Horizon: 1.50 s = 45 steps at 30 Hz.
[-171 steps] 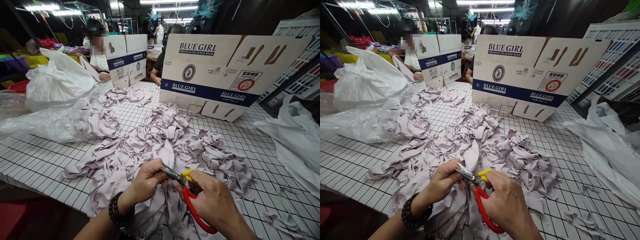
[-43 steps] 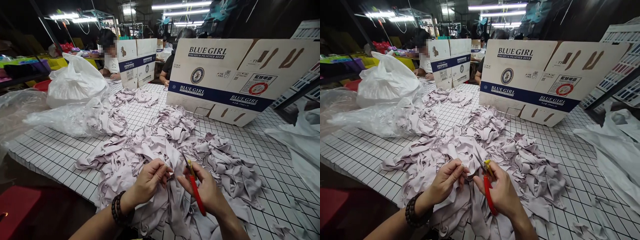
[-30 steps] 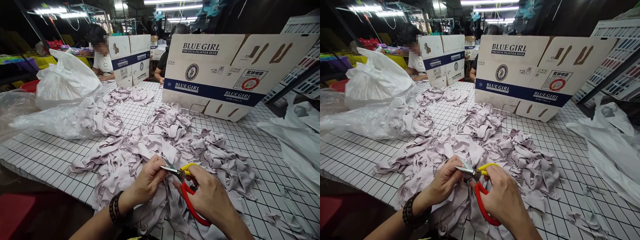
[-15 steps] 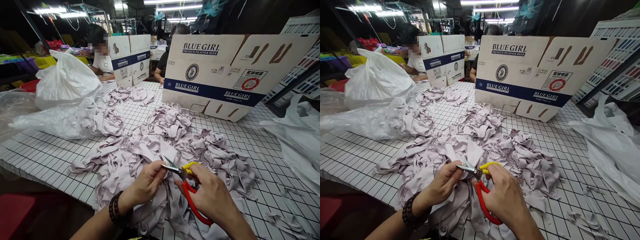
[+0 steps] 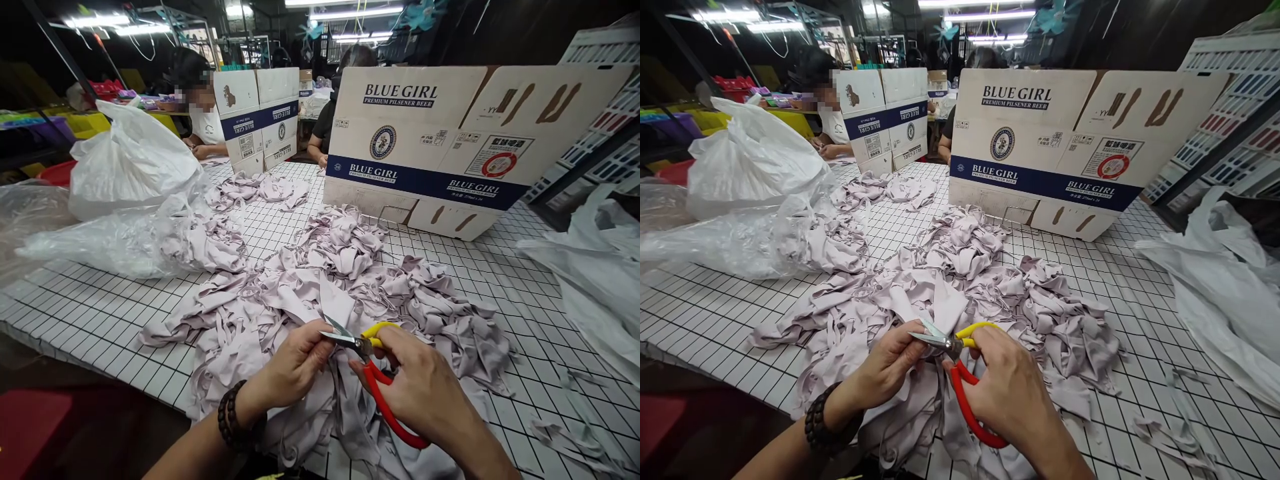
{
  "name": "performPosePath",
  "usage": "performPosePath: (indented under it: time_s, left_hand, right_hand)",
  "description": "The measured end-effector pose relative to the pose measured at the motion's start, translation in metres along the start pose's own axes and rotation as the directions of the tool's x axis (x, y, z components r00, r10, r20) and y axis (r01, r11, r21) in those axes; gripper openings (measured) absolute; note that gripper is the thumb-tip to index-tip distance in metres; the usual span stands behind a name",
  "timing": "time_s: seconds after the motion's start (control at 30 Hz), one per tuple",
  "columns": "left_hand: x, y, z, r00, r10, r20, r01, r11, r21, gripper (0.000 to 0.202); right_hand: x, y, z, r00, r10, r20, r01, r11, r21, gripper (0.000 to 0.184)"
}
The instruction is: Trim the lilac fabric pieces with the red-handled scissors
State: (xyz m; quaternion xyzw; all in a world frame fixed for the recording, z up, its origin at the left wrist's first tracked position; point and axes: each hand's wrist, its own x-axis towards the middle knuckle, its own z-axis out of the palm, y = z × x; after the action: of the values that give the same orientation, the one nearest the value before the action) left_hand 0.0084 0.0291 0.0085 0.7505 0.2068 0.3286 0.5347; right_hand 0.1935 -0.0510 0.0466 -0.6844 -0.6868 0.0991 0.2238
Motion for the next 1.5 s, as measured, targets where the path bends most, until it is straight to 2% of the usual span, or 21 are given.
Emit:
performPosePath:
  time_s: [0.23, 0.7, 1.07, 1.17, 1.37, 1.5]
  left_hand:
    - [-0.001, -0.003, 0.001, 0.996, -0.084, 0.027, 0.087, 0.980, -0.177, 0.023]
    - [-0.002, -0.001, -0.002, 0.998, -0.057, 0.023, 0.059, 0.993, -0.098, 0.024]
    - [-0.002, 0.006, -0.006, 0.999, -0.035, 0.033, 0.037, 0.998, -0.046, 0.026]
    - [-0.002, 0.007, -0.006, 0.999, -0.047, 0.024, 0.048, 0.997, -0.058, 0.025]
    - [-0.003, 0.006, -0.005, 0.995, -0.097, 0.023, 0.099, 0.988, -0.122, 0.027]
    - [-0.003, 0.005, -0.006, 0.992, -0.122, 0.030, 0.125, 0.985, -0.117, 0.029]
  right_hand:
    - [0.001, -0.002, -0.002, 0.998, 0.035, 0.045, -0.037, 0.999, 0.025, 0.021]
    - [0.002, 0.000, -0.003, 0.990, 0.052, 0.135, -0.057, 0.998, 0.031, 0.022]
    - [0.003, -0.002, -0.003, 0.976, 0.086, 0.202, -0.099, 0.993, 0.057, 0.032]
    - [0.001, -0.001, -0.001, 0.976, 0.103, 0.190, -0.113, 0.993, 0.042, 0.031]
    - [-0.001, -0.002, 0.003, 0.997, 0.046, 0.067, -0.044, 0.999, -0.027, 0.029]
    - [-0.002, -0.003, 0.004, 0.998, 0.043, 0.045, -0.041, 0.998, -0.036, 0.032]
